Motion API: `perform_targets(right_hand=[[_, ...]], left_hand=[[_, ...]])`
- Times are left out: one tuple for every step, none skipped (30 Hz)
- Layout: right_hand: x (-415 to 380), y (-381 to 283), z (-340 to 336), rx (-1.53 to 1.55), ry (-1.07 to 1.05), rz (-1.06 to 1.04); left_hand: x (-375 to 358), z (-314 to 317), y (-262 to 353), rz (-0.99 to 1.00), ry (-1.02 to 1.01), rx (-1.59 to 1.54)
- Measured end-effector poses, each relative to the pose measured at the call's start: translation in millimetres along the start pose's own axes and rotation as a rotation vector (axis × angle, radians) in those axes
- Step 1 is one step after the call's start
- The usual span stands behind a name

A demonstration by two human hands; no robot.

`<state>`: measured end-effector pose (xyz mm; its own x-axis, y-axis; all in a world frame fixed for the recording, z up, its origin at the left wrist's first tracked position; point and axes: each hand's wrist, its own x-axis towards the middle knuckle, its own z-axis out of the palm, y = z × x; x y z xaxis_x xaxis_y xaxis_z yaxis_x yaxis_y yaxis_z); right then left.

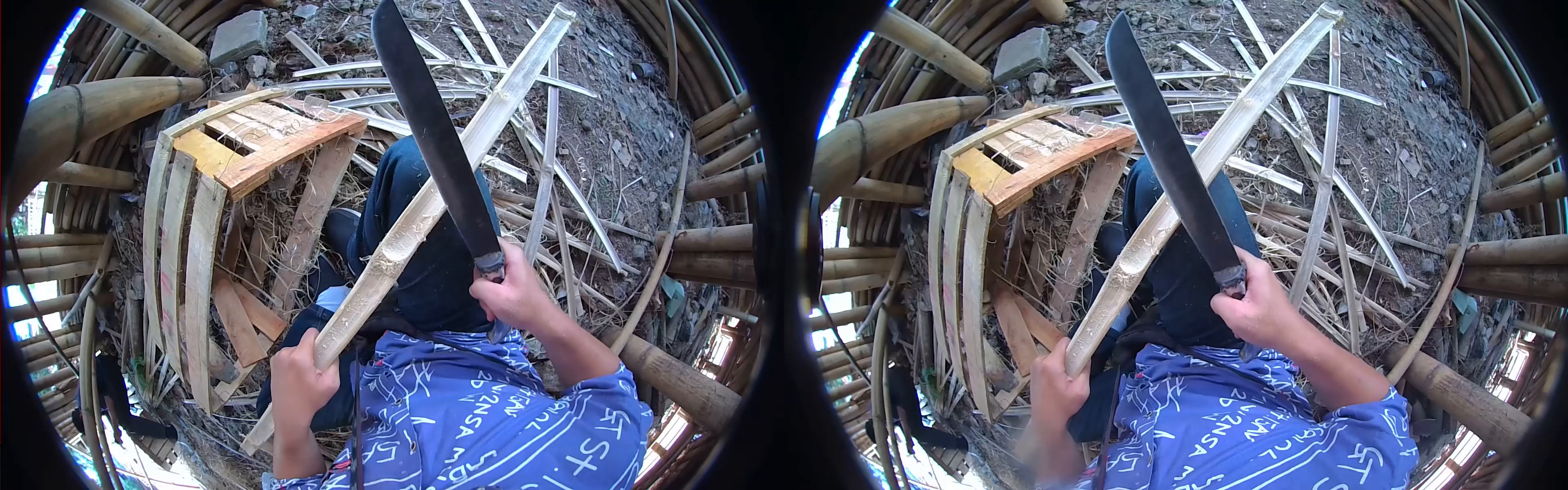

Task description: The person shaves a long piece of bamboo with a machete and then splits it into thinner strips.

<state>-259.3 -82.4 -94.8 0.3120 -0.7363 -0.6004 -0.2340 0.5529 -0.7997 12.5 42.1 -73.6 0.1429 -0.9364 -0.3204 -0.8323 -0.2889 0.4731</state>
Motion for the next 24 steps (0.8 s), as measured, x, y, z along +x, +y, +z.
perform_targets(right_hand=[[-0.3, 3.9, 1.5, -0.030, 0.002, -0.040], [-0.6, 4.5, 4.9, 0.004, -0.025, -0.082], [-0.8, 4.7, 4.3, 0.005, -0.026, -0.079], [0.2, 3.9, 2.5, 0.004, -0.047, -0.103], [1.3, 2.6, 0.4, 0.004, -0.069, -0.126], [0.3, -3.4, -2.4, -0.011, -0.045, -0.133], [-0.1, -5.0, -8.2, -0.071, 0.016, -0.101], [3.7, -8.6, -13.8, -0.015, 0.054, -0.069], [7.5, -11.3, -18.4, 0.039, 0.093, -0.035], [12.1, -3.1, -20.6, 0.039, 0.114, -0.048], [11.7, 1.1, -16.7, 0.033, 0.106, -0.046], [8.2, 5.8, -9.1, 0.065, 0.070, -0.041], [4.5, 8.6, -2.0, 0.100, 0.039, -0.032], [-0.1, 4.5, 2.9, 0.131, 0.009, -0.002], [-1.2, 2.1, 0.9, 0.132, 0.013, 0.001], [-0.4, -0.2, -1.9, 0.084, -0.001, -0.020], [1.0, -1.7, -4.9, 0.037, -0.016, -0.041], [3.1, -2.4, -10.8, -0.043, 0.018, -0.079], [6.2, -4.3, -16.1, -0.051, 0.055, -0.066], [8.7, -10.8, -18.8, 0.004, 0.084, -0.026], [9.7, -16.0, -20.4, 0.057, 0.112, 0.014], [9.7, -10.6, -17.5, 0.049, 0.107, 0.014], [8.8, 1.0, -10.5, 0.044, 0.109, 0.035], [6.7, 7.8, -2.9, 0.042, 0.113, 0.054]], left_hand=[[-0.8, 1.1, -0.2, -0.006, 0.000, 0.001], [-1.2, 2.3, -0.5, -0.008, 0.014, 0.013], [-1.3, 3.1, -0.5, -0.008, 0.029, 0.024], [-1.2, 3.2, -0.3, -0.008, 0.027, 0.023], [-1.6, 3.1, -0.3, -0.001, 0.033, 0.035], [-2.7, 3.0, -0.4, 0.002, 0.038, 0.046], [-3.9, 3.2, -0.7, -0.003, 0.037, 0.047], [-4.1, 3.3, -0.8, 0.010, 0.054, 0.065], [-4.1, 3.5, -1.1, 0.023, 0.071, 0.081], [-4.6, 4.5, -0.6, 0.014, 0.072, 0.076], [-3.1, 4.8, 0.3, 0.022, 0.077, 0.075], [-0.9, 4.4, 0.4, 0.036, 0.083, 0.077], [0.1, 4.0, -0.7, 0.036, 0.083, 0.078], [0.9, 4.0, -2.2, 0.045, 0.080, 0.089], [1.6, 4.6, -2.7, 0.055, 0.077, 0.099], [1.4, 4.8, -2.1, 0.058, 0.073, 0.099], [0.4, 4.1, -1.5, 0.049, 0.072, 0.096], [-0.4, 3.5, -1.3, 0.038, 0.071, 0.092], [-0.9, 3.5, -1.2, 0.038, 0.069, 0.091], [-1.3, 3.7, -1.3, 0.045, 0.075, 0.089], [-1.5, 4.2, -1.3, 0.050, 0.084, 0.086], [-1.1, 5.3, -0.6, 0.043, 0.087, 0.080], [0.5, 5.9, 0.0, 0.059, 0.094, 0.080], [1.8, 5.7, 0.0, 0.079, 0.099, 0.083]])
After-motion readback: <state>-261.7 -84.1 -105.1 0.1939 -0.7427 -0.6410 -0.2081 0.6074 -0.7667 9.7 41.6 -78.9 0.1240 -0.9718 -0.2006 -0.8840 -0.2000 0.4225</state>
